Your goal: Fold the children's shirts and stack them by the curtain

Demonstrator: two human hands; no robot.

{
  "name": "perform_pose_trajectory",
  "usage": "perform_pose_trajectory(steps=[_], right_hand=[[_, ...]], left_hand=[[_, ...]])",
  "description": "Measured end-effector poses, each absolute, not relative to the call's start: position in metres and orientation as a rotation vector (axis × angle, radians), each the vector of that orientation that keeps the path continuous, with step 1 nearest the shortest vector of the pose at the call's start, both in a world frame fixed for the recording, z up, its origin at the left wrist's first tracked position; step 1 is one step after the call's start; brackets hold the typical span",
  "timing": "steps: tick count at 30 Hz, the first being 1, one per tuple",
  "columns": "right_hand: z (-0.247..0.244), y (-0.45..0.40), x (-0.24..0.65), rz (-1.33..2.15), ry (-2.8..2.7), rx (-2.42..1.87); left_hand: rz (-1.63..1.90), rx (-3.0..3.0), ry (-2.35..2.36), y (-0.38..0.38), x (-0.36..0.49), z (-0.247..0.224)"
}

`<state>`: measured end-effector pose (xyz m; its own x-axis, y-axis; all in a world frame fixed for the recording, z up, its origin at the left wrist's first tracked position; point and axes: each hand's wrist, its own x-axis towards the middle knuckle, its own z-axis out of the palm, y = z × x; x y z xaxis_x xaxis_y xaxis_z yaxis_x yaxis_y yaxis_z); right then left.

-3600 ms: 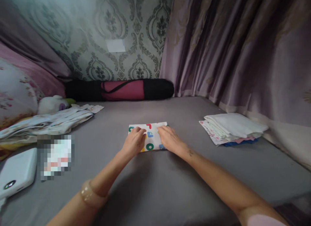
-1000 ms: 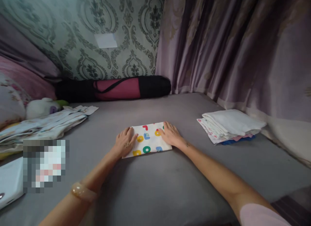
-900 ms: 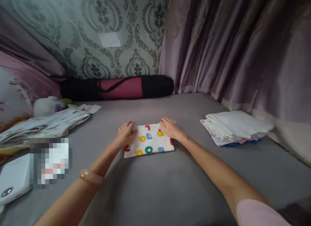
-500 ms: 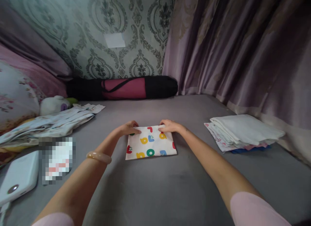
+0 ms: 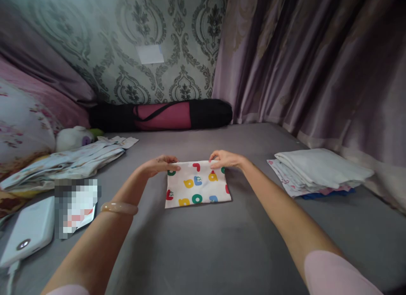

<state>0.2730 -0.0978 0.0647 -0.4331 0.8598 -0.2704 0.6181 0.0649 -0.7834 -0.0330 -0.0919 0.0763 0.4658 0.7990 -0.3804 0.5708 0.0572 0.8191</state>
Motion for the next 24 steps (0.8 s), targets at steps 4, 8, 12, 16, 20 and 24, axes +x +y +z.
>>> perform_pose_trajectory(steps=[4,8,12,16,20,24], right_hand=[[0.085,-0.107,0.284,1.446,-2.075,-1.284],[0.118,-0.119,0.286,1.483,-2.066,-1.222],[0.145,-0.133,0.279,1.100,-2.002,-1.199],[0.136,-0.155,0.273,0.616,-2.081,-1.179],[0.086,-0.184,0.272,0.521,-2.368,-1.118],[0.038,-0.207,0.275,0.546,-2.489,-1.049]], left_hand=[[0.303,1.647,1.172,-0.100,-0.036,0.097],[0.440,1.696,1.149,-0.107,-0.033,0.122],[0.748,1.811,1.133,-0.114,-0.030,0.144],[0.925,2.040,1.126,-0.130,-0.037,0.141],[0.621,2.157,1.133,-0.158,-0.048,0.100],[0.408,2.255,1.029,-0.183,-0.053,0.054]])
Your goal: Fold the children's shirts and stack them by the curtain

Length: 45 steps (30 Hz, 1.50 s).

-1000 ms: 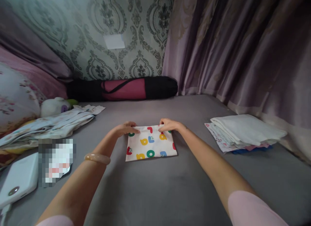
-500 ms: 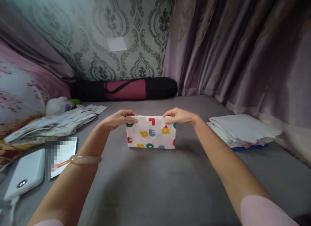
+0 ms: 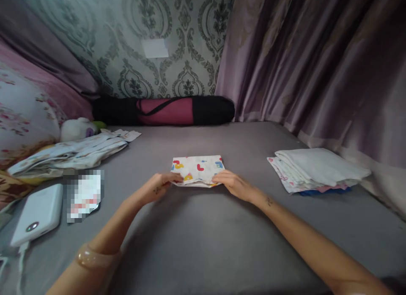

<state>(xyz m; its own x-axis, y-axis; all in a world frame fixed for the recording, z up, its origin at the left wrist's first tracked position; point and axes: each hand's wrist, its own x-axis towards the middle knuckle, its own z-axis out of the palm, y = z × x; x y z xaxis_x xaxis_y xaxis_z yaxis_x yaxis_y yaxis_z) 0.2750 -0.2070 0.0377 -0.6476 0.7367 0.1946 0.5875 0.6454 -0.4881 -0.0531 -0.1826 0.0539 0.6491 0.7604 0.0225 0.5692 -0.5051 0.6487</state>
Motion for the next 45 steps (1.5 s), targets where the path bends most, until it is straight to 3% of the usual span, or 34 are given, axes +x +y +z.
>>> perform_pose_trajectory(steps=[7,19,28,45], right_hand=[[0.027,-0.221,0.279,0.489,-2.489,-1.036],[0.038,-0.190,0.236,0.345,-2.196,-1.133],[0.041,-0.197,0.234,0.559,-2.428,-1.172],[0.033,-0.194,0.229,0.621,-2.356,-1.267]], left_hand=[[0.345,2.347,0.983,-0.196,-0.055,0.043],[0.722,2.393,1.264,-0.178,-0.004,0.042],[0.379,2.478,1.206,-0.182,-0.011,0.036],[0.459,2.377,1.153,-0.183,-0.011,0.040]])
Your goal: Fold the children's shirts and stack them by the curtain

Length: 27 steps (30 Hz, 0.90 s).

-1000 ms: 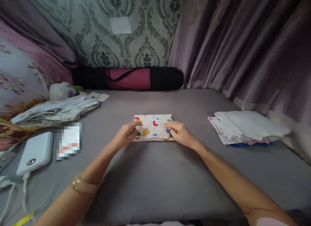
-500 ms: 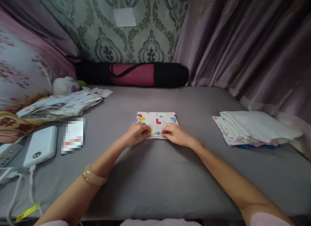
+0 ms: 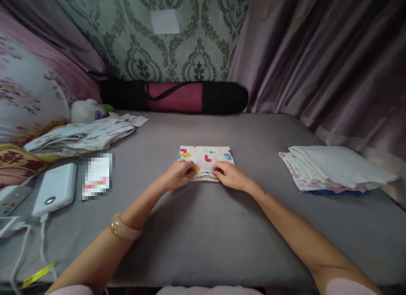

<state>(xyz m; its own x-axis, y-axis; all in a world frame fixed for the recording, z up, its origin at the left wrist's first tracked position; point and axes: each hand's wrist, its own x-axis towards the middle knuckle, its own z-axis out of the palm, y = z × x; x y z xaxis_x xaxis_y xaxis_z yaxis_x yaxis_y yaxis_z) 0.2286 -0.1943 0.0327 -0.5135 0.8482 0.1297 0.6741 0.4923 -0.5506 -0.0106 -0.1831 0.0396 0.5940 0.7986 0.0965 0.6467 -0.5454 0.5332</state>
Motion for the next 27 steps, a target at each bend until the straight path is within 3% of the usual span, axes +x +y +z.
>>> perform_pose_trajectory(steps=[27], right_hand=[[0.033,-0.198,0.225,0.505,-2.490,-1.203]], left_hand=[[0.520,2.565,0.995,-0.189,-0.010,0.026]])
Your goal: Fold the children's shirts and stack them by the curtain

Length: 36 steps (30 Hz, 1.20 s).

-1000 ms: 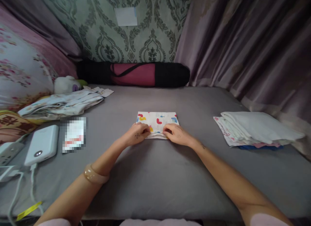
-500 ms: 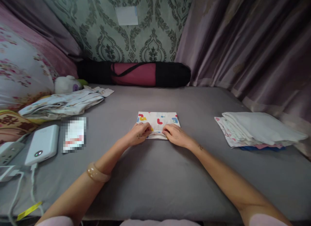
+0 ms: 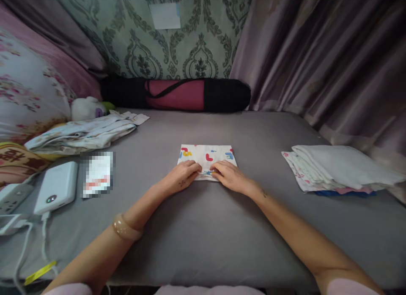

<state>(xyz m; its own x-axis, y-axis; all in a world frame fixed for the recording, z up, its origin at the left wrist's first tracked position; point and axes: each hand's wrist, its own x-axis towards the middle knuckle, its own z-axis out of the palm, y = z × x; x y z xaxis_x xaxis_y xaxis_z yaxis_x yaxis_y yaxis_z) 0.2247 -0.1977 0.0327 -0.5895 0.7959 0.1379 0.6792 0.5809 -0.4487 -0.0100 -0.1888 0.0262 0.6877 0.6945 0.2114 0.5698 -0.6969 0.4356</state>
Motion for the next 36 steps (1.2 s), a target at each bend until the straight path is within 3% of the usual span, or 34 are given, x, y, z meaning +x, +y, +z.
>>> perform_pose_trajectory(steps=[22,36], right_hand=[[0.030,-0.188,0.220,0.676,-2.278,-1.372],[0.026,-0.195,0.220,0.472,-2.285,-1.567]], left_hand=[[0.335,2.666,0.909,-0.187,-0.012,0.021],[0.191,2.706,0.790,-0.173,-0.012,0.035]])
